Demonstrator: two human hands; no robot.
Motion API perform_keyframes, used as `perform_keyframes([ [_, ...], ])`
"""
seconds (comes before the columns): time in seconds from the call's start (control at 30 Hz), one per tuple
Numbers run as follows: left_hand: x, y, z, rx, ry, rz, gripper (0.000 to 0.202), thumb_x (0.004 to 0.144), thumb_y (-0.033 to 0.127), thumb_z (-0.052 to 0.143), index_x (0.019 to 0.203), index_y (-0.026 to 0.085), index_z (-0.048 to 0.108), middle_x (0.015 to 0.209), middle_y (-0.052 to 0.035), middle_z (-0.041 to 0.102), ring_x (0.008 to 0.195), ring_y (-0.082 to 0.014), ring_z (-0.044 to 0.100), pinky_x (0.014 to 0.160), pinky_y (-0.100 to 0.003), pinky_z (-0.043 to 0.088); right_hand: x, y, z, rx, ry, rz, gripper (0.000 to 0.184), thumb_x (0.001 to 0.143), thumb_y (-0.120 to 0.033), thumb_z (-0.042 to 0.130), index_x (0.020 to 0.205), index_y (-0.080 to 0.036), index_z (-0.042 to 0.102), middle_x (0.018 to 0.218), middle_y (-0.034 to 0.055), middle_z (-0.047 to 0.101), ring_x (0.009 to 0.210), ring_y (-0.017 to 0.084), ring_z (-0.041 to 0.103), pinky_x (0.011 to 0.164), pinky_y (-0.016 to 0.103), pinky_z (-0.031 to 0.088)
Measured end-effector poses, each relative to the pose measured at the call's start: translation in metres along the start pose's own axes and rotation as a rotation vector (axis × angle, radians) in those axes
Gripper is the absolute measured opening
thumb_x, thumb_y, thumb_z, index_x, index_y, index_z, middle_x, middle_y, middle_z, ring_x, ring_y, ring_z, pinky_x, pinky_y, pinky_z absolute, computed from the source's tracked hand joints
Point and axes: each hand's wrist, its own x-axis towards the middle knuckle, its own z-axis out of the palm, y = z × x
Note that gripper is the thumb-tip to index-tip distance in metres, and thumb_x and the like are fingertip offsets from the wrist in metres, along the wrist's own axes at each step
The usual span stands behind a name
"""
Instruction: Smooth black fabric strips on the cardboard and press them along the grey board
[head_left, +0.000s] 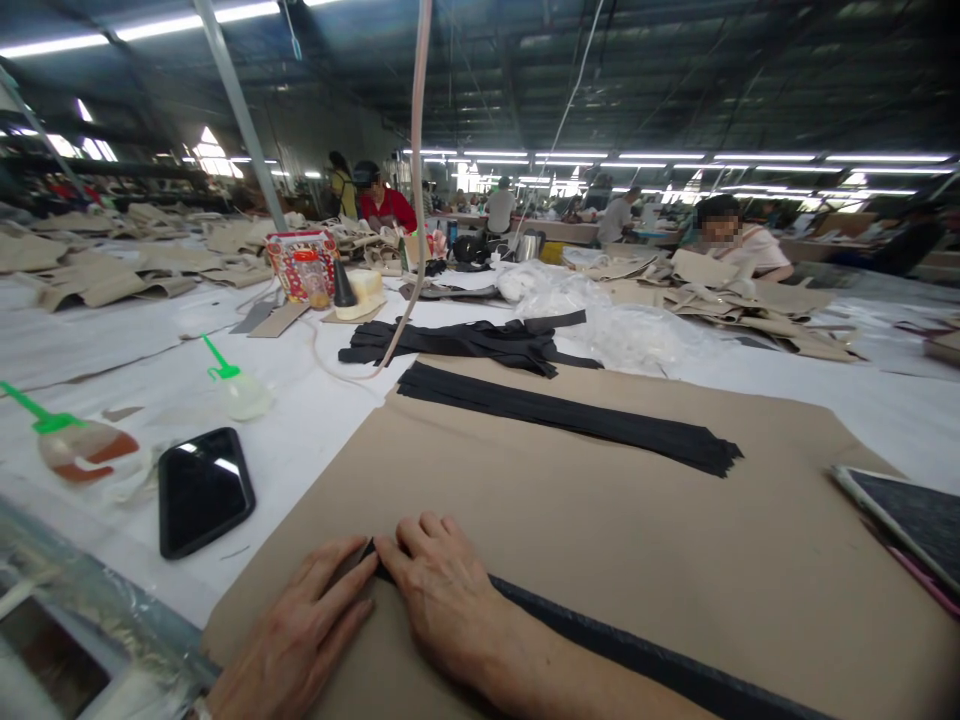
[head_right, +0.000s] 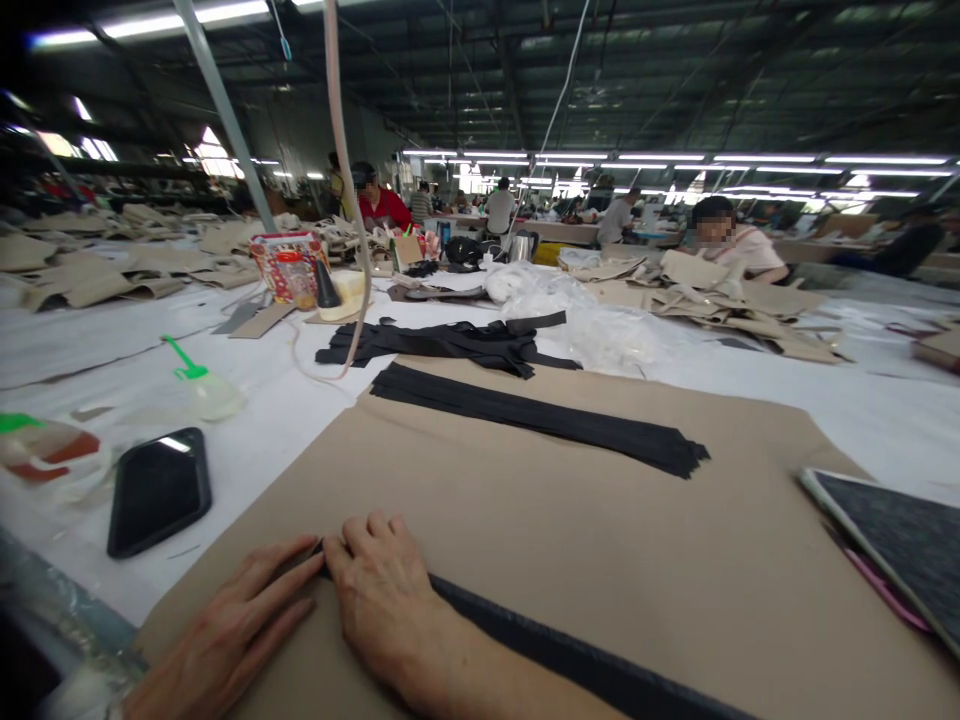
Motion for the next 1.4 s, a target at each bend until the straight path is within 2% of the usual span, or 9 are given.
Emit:
perform_keyframes([
  [0.1, 0.002, -0.001, -0.002, 0.026, 0.005, 0.001, 0.039, 0.088, 0.034, 0.05, 0.127, 0.027, 0.052, 0.131, -0.0048, 0.054, 0.115, -0.0189, 0.056, 0.092, -0.032, 0.052, 0.001, -0.001, 0.002, -0.018, 0.009, -0.012, 0.04, 0.087, -0.014, 0.045, 0.127, -0.019, 0.041, 0.109, 0.008, 0.051, 0.1, 0.024, 0.043, 0.089, 0.042, 0.039],
  [0.2, 0.004, -0.006, -0.004, 0.037, -0.011, 0.066, 0.044, 0.087, 0.033, 0.051, 0.131, 0.028, 0.048, 0.132, -0.0016, 0.055, 0.117, -0.018, 0.055, 0.096, -0.029, 0.049, 0.0, 0.001, 0.001, -0.015, 0.02, -0.016, 0.04, 0.086, -0.012, 0.044, 0.125, -0.018, 0.041, 0.107, 0.008, 0.052, 0.099, 0.024, 0.044, 0.091, 0.041, 0.038],
  [0.37, 0.003, -0.016, -0.001, 0.063, -0.07, 0.142, 0.044, 0.086, 0.036, 0.053, 0.13, 0.029, 0.049, 0.129, 0.0023, 0.058, 0.117, -0.0166, 0.055, 0.095, -0.028, 0.048, -0.01, 0.013, -0.008, -0.023, 0.029, -0.023, 0.022, 0.086, -0.008, 0.044, 0.105, -0.017, 0.049, 0.097, 0.0056, 0.053, 0.088, 0.02, 0.046, 0.084, 0.033, 0.04],
  [0.6, 0.007, -0.016, -0.002, -0.018, -0.111, 0.081, 0.041, 0.087, 0.034, 0.051, 0.128, 0.029, 0.05, 0.125, 0.0016, 0.061, 0.114, -0.0161, 0.057, 0.096, -0.029, 0.047, -0.026, 0.032, -0.018, -0.076, -0.022, -0.154, 0.006, 0.091, -0.013, 0.048, 0.09, -0.016, 0.053, 0.09, 0.0041, 0.054, 0.082, 0.016, 0.046, 0.078, 0.027, 0.04],
  [0.7, 0.014, -0.013, -0.004, -0.01, -0.101, 0.073, 0.041, 0.087, 0.033, 0.05, 0.129, 0.031, 0.048, 0.121, 0.0025, 0.063, 0.11, -0.0156, 0.059, 0.094, -0.028, 0.047, -0.029, 0.035, -0.019, -0.089, -0.026, -0.178, 0.006, 0.092, -0.012, 0.048, 0.091, -0.015, 0.054, 0.089, 0.004, 0.054, 0.081, 0.016, 0.046, 0.078, 0.027, 0.04],
  [0.9, 0.028, -0.004, -0.009, -0.009, -0.161, 0.119, 0.041, 0.09, 0.03, 0.047, 0.13, 0.037, 0.047, 0.114, 0.0045, 0.064, 0.103, -0.014, 0.059, 0.09, -0.027, 0.048, -0.034, 0.035, -0.021, -0.108, -0.011, -0.209, 0.007, 0.092, -0.013, 0.047, 0.093, -0.015, 0.054, 0.089, 0.0041, 0.053, 0.083, 0.018, 0.046, 0.077, 0.029, 0.039],
  [1.2, 0.025, 0.001, -0.008, 0.101, -0.166, 0.143, 0.048, 0.089, 0.035, 0.049, 0.134, 0.044, 0.039, 0.109, 0.0019, 0.062, 0.1, -0.0172, 0.056, 0.088, -0.031, 0.047, -0.047, 0.037, -0.032, -0.133, -0.041, -0.212, 0.015, 0.093, -0.015, 0.043, 0.104, -0.015, 0.053, 0.094, 0.0051, 0.054, 0.085, 0.02, 0.045, 0.076, 0.034, 0.039],
  [1.4, 0.029, 0.005, -0.01, 0.138, -0.174, 0.154, 0.048, 0.088, 0.038, 0.049, 0.135, 0.046, 0.037, 0.107, 0.0004, 0.061, 0.097, -0.018, 0.056, 0.085, -0.032, 0.048, -0.064, 0.04, -0.042, -0.128, -0.073, -0.184, 0.015, 0.091, -0.014, 0.046, 0.104, -0.016, 0.053, 0.095, 0.0052, 0.054, 0.085, 0.02, 0.045, 0.076, 0.034, 0.039],
])
